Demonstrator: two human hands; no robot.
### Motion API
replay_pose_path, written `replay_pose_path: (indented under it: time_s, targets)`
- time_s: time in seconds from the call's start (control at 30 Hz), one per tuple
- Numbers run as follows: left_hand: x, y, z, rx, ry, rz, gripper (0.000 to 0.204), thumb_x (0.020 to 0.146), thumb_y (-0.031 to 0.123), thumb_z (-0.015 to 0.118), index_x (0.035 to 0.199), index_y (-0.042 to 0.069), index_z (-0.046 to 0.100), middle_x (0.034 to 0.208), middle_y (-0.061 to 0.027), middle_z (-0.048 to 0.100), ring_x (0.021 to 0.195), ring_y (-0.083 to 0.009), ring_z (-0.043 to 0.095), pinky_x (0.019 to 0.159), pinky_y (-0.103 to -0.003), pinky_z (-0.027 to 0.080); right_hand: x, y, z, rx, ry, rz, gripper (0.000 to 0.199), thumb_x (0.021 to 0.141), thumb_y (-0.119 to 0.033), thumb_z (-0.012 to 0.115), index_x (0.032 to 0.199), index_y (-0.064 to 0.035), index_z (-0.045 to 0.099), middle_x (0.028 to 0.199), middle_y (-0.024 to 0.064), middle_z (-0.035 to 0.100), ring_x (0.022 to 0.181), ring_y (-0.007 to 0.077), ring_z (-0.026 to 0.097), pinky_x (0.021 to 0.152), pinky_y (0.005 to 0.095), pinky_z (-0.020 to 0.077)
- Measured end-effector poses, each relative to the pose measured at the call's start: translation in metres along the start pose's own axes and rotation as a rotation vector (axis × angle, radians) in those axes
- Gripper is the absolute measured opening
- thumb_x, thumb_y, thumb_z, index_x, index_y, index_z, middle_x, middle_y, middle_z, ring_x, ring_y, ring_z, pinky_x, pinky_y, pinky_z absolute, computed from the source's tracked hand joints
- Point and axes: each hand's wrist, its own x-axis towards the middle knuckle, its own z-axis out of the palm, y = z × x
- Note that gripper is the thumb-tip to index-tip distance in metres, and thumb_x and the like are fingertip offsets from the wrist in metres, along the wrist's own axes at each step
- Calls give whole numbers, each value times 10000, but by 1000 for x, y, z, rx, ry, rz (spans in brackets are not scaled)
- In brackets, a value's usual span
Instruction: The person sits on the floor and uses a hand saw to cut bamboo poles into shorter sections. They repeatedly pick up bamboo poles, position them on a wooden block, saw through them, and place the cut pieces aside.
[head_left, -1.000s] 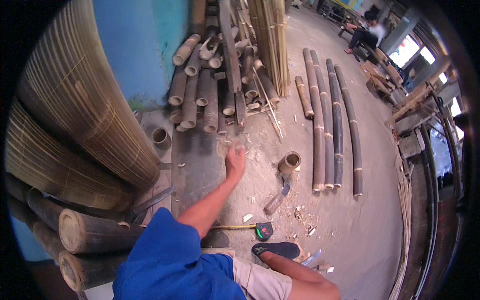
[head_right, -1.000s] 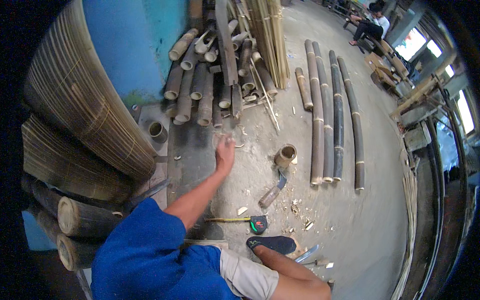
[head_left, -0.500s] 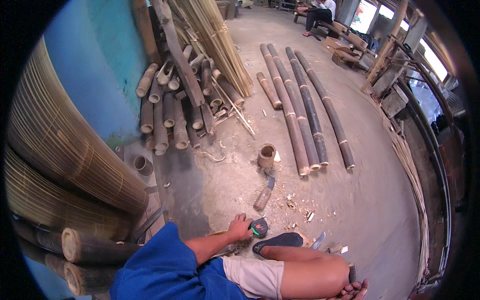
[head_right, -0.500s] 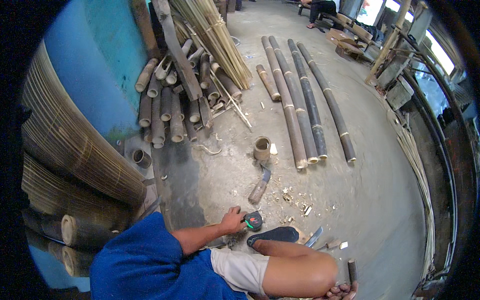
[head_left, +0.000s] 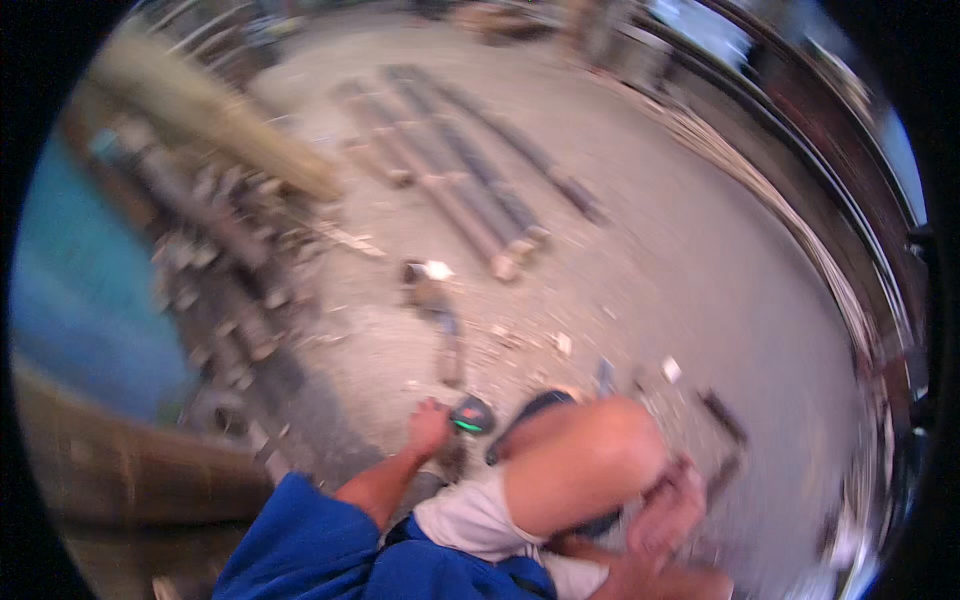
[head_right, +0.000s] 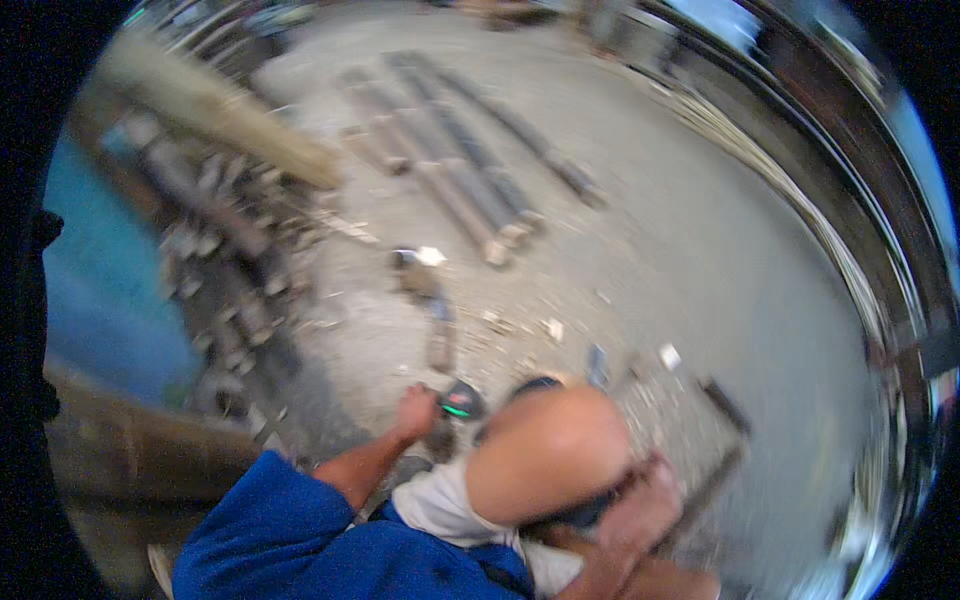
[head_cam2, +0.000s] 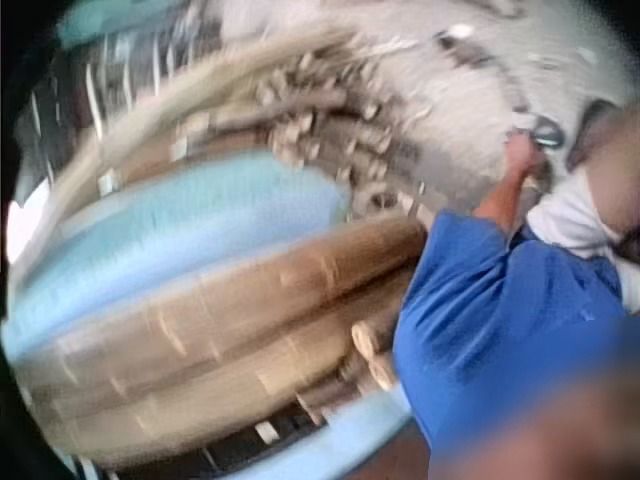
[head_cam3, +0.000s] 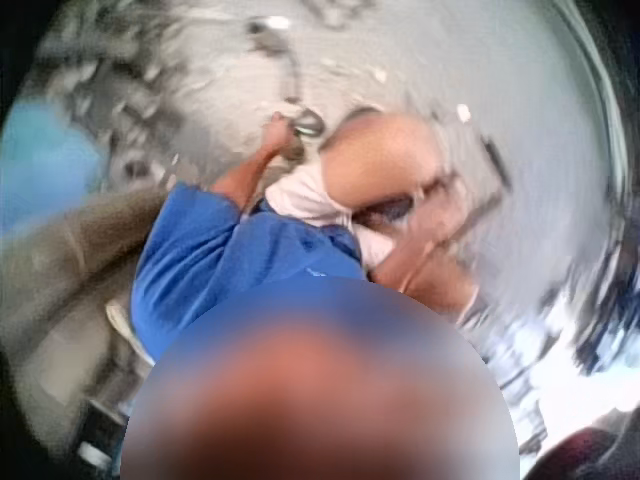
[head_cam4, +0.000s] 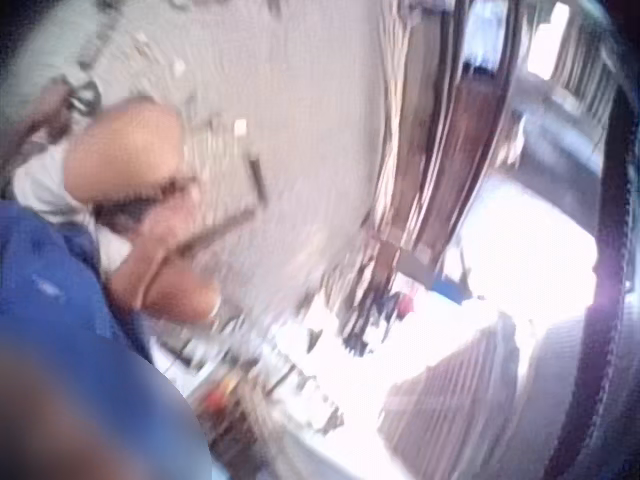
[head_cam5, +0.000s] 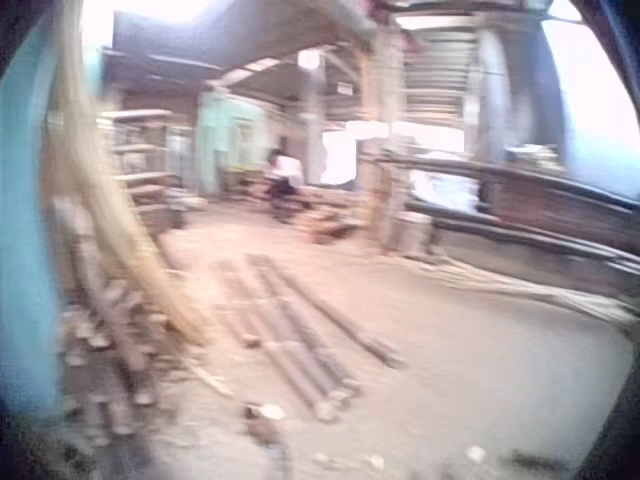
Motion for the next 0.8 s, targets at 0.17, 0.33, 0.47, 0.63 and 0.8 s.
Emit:
replay_pose_path:
  time_s: [0.17, 0.33, 0.47, 0.63, 0.8]
  targets:
    - [34, -8, -15, -30, -38, 113, 228, 907, 198, 587, 1025, 19, 665, 1071, -209, 655, 1011, -351, 649, 888, -495, 522, 2, 62, -31, -256, -331, 13, 248, 1020, -95, 521, 1189, -7, 679, 871, 88, 722, 728, 145, 675, 675, 304, 563]
    - [50, 26, -48, -34, -1, 251, 235, 910, 194, 588, 1051, 17, 650, 1096, -210, 643, 1031, -350, 639, 903, -491, 513, -8, 77, -52, -452, -445, -45, 289, 1017, -146, 574, 1245, 18, 642, 900, 60, 710, 797, 100, 665, 725, 280, 552]
    - [60, 53, -66, -41, 9, 340, 243, 912, 191, 588, 1072, 15, 638, 1116, -210, 633, 1048, -350, 631, 915, -488, 506, -12, 35, -67, -295, -402, -123, 321, 1011, -149, 594, 1283, 18, 626, 930, 65, 708, 856, 92, 652, 766, 262, 538]
    - [72, 80, -73, -29, -6, 422, 255, 915, 187, 588, 1098, 13, 623, 1141, -211, 621, 1068, -349, 621, 929, -484, 498, -23, -44, -131, -124, -166, -513, 326, 1028, -156, 569, 1286, 39, 609, 922, 122, 703, 807, 158, 687, 722, 287, 565]
    - [79, 105, -78, -5, -36, 472, 269, 917, 183, 588, 1123, 11, 608, 1167, -211, 609, 1089, -348, 612, 944, -480, 489, 1, -66, -239, 190, 426, -672, 297, 1040, -229, 543, 1174, 6, 666, 852, 83, 704, 718, 127, 661, 662, 268, 542]
